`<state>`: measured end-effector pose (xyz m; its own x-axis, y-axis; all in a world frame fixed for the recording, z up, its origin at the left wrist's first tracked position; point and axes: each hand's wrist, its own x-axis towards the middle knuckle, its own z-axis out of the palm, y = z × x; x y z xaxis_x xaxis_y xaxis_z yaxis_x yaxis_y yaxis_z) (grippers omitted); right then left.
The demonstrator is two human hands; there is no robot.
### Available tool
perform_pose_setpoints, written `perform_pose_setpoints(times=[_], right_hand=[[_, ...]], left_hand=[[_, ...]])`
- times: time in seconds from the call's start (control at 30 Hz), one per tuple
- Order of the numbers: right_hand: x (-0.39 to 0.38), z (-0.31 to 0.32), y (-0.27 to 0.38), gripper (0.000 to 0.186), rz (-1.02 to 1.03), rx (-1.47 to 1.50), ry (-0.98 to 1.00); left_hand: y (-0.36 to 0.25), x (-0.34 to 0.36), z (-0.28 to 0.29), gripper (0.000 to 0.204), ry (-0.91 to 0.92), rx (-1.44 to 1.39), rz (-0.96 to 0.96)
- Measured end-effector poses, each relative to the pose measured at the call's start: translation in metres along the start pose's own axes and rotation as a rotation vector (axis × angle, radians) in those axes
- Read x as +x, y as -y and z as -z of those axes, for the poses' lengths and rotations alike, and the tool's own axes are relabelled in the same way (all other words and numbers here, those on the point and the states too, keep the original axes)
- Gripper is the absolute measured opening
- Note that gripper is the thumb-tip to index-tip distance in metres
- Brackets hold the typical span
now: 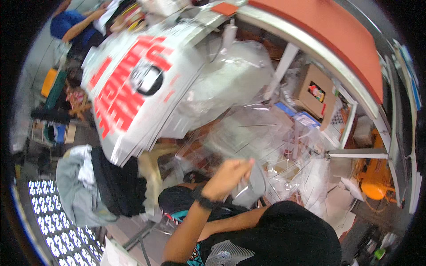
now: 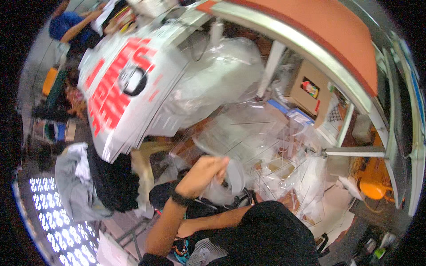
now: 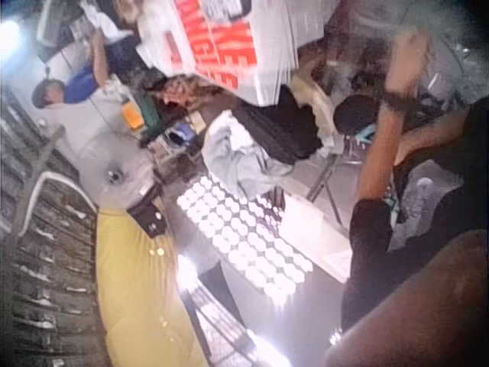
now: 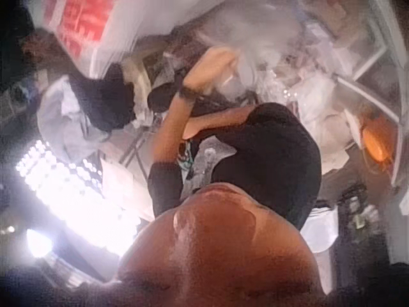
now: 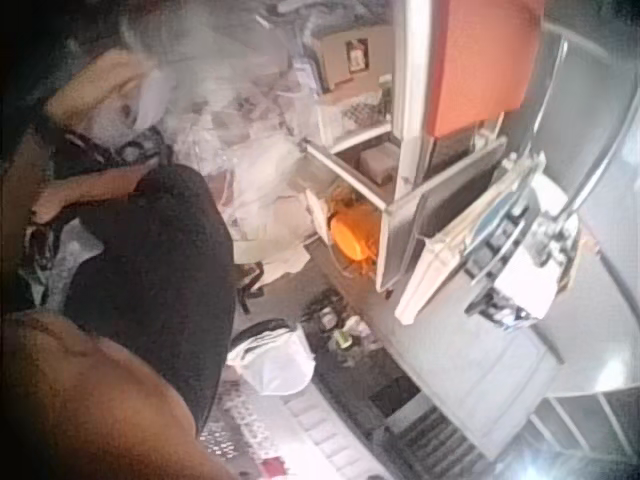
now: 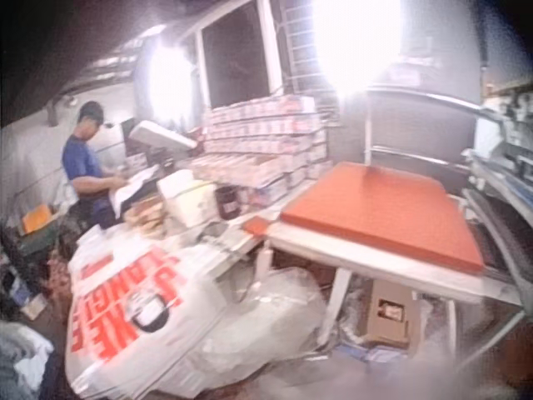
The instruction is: The person uses scissors to cut along the edges of printed vinyl sheets on a table, trimming excess material and separating the individual designs.
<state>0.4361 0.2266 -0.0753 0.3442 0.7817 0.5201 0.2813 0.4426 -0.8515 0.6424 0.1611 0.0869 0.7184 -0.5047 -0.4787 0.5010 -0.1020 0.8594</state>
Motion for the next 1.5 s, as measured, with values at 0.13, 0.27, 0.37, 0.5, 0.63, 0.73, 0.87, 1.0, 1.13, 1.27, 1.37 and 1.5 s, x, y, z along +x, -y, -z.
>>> perform_pose_setpoints(times=[0.13, 0.27, 0.37, 0.5, 0.63, 0.73, 0.87, 1.0, 1.13, 1.27, 1.37, 1.5], right_hand=[[-0.001, 0.044, 0.015, 0.036, -0.256, 0.053, 0.015], [-0.013, 0.011, -0.035, 0.035, -0.115, -0.29, -0.185], [0.0, 0.104, 0.032, 0.027, -0.602, 0.295, 0.131], [0.0, 0.061, 0.0, 0.032, -0.561, 0.325, 0.077], [0.04, 0.074, 0.047, 0.026, -0.835, 0.336, 0.426], [0.024, 0.07, 0.055, 0.046, -0.826, 0.611, -0.045], [-0.021, 0.02, 0.088, 0.056, -0.662, 0.398, 0.022], [0.018, 0.042, 0.063, 0.049, -0.558, 0.21, 0.213], [0.099, -0.012, 0.061, 0.053, 0.025, -0.154, 0.26], [0.165, -0.089, 0.131, 0.058, -0.214, -0.148, 0.487], [0.175, -0.115, 0.152, 0.058, -0.121, -0.121, 0.5], [0.149, -0.101, 0.132, 0.053, -0.169, -0.092, 0.514]], left_hand=[[0.0, 0.156, 0.007, 0.029, -0.54, -0.564, -0.051], [-0.031, 0.214, 0.126, 0.053, -0.692, -0.953, -0.407], [-0.045, 0.187, 0.134, 0.074, -0.636, -0.631, -0.244], [0.006, 0.05, 0.174, 0.058, -0.502, -0.299, -0.19], [0.068, -0.19, 0.114, 0.029, -0.813, 0.223, -0.155], [0.115, -0.313, 0.049, 0.018, -1.354, 0.231, -0.232], [0.204, -0.489, -0.089, 0.018, -2.093, 0.702, 0.237], [0.27, -0.501, -0.151, 0.054, -2.327, 0.606, 0.91], [0.29, -0.515, -0.149, 0.081, -2.137, 0.482, 1.017], [0.308, -0.546, -0.126, 0.078, -2.104, 0.4, 0.914], [0.33, -0.6, -0.091, 0.075, -2.045, 0.468, 0.857], [0.357, -0.667, -0.048, 0.063, -2.05, 0.647, 0.826]])
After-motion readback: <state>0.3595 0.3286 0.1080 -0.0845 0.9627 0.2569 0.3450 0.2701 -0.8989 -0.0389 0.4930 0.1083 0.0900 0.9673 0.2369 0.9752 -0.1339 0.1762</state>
